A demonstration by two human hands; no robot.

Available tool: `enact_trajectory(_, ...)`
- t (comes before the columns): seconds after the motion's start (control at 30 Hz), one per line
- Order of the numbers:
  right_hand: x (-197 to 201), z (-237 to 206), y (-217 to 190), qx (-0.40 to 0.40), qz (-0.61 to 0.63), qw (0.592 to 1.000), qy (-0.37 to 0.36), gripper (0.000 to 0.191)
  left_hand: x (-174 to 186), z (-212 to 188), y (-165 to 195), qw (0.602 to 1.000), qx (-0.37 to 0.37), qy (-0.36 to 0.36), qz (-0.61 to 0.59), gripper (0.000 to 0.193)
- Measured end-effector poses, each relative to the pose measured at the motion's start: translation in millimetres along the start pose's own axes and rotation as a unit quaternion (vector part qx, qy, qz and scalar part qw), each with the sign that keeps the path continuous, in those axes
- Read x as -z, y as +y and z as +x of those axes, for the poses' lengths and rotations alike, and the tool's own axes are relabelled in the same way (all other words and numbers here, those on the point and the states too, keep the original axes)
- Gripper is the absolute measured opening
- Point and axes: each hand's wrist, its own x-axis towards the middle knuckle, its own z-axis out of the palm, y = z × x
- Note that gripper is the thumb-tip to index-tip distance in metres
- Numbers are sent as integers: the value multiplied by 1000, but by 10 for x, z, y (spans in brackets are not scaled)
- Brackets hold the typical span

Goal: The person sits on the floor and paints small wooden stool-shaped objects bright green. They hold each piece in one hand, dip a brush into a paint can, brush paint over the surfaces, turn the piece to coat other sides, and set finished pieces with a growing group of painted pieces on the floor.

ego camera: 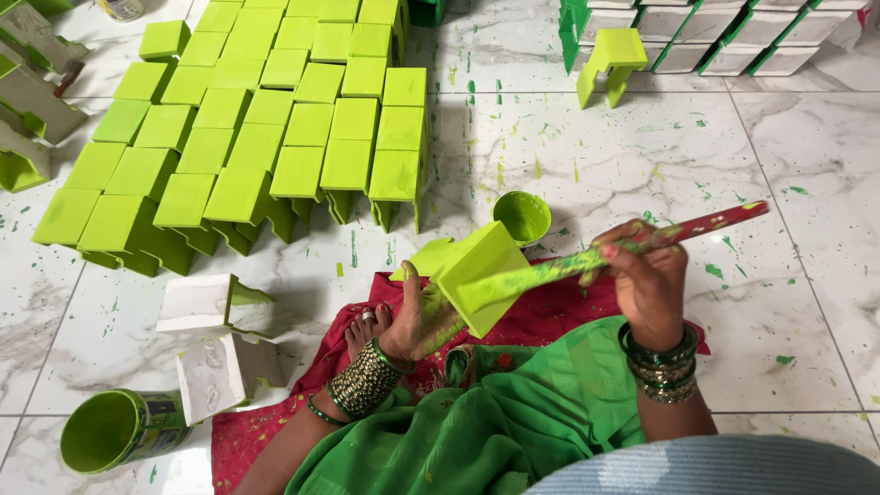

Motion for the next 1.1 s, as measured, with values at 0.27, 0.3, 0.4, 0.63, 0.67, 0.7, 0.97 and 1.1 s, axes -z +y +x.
enact_trajectory(0.27, 408, 176, -379, 124, -65, 984, 112, 2, 51, -34, 14, 1000, 13, 7, -24, 111)
enact_trajectory(0.3, 419, 145, -419, 126, -41, 986, 104, 3, 48, -27, 14, 1000, 9, 3, -22, 111)
enact_trajectory(0.4, 315, 25, -404, 82, 16, 995, 57, 5, 22, -1, -3, 1000, 0, 14, -24, 109)
enact_trajectory(0.63, -5, -109, -109, -2, -36, 999, -8, 10, 6, -23, 11, 999, 1, 43, -16, 109)
enact_trajectory(0.67, 29, -74, -121, 6, -54, 998, 7, 9, 10, -33, 15, 999, 2, 30, -20, 109)
enact_trajectory(0.7, 77, -29, -144, 14, -73, 997, 22, 8, 15, -38, 18, 1000, 3, 18, -25, 109)
enact_trajectory(0.97, 382, 69, -456, 142, -82, 980, 111, 6, 18, -30, 50, 1000, -11, 16, -23, 110)
enact_trajectory(1.1, 203, -208, -388, 108, -51, 992, 36, 4, -30, -23, 41, 999, -12, 40, -28, 107)
